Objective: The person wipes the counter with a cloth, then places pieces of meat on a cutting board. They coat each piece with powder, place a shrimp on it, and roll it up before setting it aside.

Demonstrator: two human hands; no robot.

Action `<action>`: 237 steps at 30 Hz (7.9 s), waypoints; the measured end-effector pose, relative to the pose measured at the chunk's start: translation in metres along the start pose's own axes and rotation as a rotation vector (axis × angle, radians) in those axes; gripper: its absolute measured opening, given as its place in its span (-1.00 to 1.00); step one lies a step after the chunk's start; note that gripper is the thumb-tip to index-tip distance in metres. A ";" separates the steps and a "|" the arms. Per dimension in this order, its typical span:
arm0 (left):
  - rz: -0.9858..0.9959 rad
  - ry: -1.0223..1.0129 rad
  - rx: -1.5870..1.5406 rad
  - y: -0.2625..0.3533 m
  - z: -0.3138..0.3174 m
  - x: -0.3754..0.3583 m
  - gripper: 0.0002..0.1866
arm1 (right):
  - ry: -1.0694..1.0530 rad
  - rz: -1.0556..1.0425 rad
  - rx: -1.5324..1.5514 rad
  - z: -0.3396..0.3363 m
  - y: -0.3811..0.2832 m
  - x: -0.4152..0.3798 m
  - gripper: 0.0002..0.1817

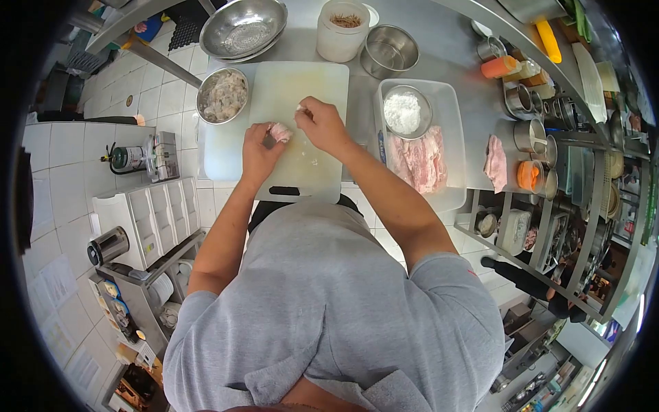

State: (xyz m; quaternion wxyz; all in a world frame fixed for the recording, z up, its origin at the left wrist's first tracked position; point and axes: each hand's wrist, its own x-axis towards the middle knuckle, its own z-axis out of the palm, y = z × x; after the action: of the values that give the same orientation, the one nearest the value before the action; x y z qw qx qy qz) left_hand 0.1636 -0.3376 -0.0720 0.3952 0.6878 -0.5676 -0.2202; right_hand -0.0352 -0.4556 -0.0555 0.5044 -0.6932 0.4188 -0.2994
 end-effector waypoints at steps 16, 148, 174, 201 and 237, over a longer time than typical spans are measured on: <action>-0.009 0.008 -0.011 -0.001 -0.001 -0.001 -0.46 | 0.029 -0.133 -0.074 0.011 -0.022 0.004 -0.84; -0.502 -1.227 -0.988 0.197 0.211 0.057 -0.83 | 0.223 -0.008 0.031 -0.242 0.022 -0.225 -0.78; -0.361 -0.861 -0.977 0.228 0.176 0.091 -0.84 | -0.053 0.367 -0.796 -0.277 0.008 -0.274 -0.55; -0.070 -1.090 -0.394 0.035 -0.056 0.151 -0.87 | 0.237 0.108 -0.295 -0.037 -0.116 -0.099 -0.76; 0.567 -0.579 0.624 -0.023 0.035 0.147 -0.21 | 0.663 0.551 -0.403 0.095 -0.025 -0.059 -0.57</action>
State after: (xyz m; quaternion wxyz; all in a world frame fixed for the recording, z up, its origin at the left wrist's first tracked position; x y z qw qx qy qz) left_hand 0.1891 -0.4876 -0.0890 0.0417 0.5028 -0.8569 -0.1060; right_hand 0.0237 -0.3575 -0.0614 0.2599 -0.5073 0.7752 -0.2723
